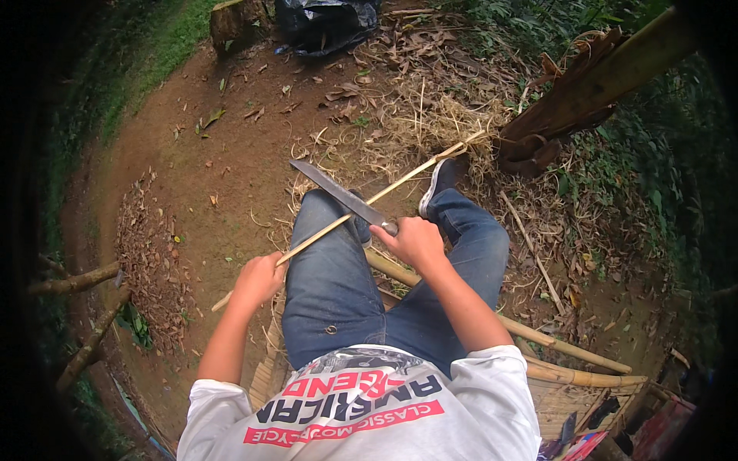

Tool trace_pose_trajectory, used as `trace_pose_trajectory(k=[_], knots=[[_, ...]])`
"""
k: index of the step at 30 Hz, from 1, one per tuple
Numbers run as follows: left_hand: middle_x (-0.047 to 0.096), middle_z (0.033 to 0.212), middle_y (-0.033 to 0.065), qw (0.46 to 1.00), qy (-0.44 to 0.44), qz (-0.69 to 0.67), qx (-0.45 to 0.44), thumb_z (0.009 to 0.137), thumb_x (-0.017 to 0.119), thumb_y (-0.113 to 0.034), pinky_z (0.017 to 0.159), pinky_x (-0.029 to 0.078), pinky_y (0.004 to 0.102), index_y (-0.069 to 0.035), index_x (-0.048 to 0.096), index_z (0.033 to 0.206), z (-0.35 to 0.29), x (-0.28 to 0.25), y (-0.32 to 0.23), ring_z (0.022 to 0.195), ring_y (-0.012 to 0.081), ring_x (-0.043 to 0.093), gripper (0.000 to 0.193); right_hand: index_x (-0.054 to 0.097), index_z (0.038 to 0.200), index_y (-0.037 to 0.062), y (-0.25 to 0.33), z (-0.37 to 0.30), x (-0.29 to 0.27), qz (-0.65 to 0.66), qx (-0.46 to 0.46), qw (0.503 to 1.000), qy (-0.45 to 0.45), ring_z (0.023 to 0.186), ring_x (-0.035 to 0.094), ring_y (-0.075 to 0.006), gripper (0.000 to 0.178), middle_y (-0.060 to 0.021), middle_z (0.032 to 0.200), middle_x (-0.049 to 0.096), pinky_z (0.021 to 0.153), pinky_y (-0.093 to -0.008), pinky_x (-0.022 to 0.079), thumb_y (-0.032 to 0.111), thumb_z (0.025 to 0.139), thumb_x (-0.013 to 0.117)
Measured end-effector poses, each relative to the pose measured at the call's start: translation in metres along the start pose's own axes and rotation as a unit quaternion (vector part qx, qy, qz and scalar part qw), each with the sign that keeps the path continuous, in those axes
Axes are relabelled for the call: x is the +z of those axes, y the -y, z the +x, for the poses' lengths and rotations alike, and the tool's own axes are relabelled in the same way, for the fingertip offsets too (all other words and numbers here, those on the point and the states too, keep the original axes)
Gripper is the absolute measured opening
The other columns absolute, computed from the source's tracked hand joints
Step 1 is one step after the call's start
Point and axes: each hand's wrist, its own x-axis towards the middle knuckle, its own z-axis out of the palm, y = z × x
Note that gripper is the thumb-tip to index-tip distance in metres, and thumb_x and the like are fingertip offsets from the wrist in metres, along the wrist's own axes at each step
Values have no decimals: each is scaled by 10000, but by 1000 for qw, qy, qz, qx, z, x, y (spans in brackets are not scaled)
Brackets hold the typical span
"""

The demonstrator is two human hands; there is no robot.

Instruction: The person shaves a piece of bamboo by hand using a machete, removing thin strips of wood while holding the material across their lap.

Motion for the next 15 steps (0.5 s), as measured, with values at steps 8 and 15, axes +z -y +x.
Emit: trace_pose_trajectory(k=[8, 15], knots=[[624, 786, 312, 990, 50, -100, -83, 971, 523, -450, 701, 486, 509, 53, 673, 848, -37, 15, 19, 799, 482, 622, 539, 682, 672, 19, 2, -23, -3, -39, -57, 997, -38, 582, 664, -361, 721, -193, 602, 639, 552, -444, 540, 711, 826, 547], [620, 779, 316, 990, 10, -132, -52, 963, 558, -423, 691, 482, 513, 63, 660, 814, -22, 45, 18, 783, 490, 615, 519, 683, 711, 46, 42, -29, 6, -56, -126, 990, 14, 579, 677, -338, 737, -167, 610, 653, 556, -446, 549, 752, 823, 502]])
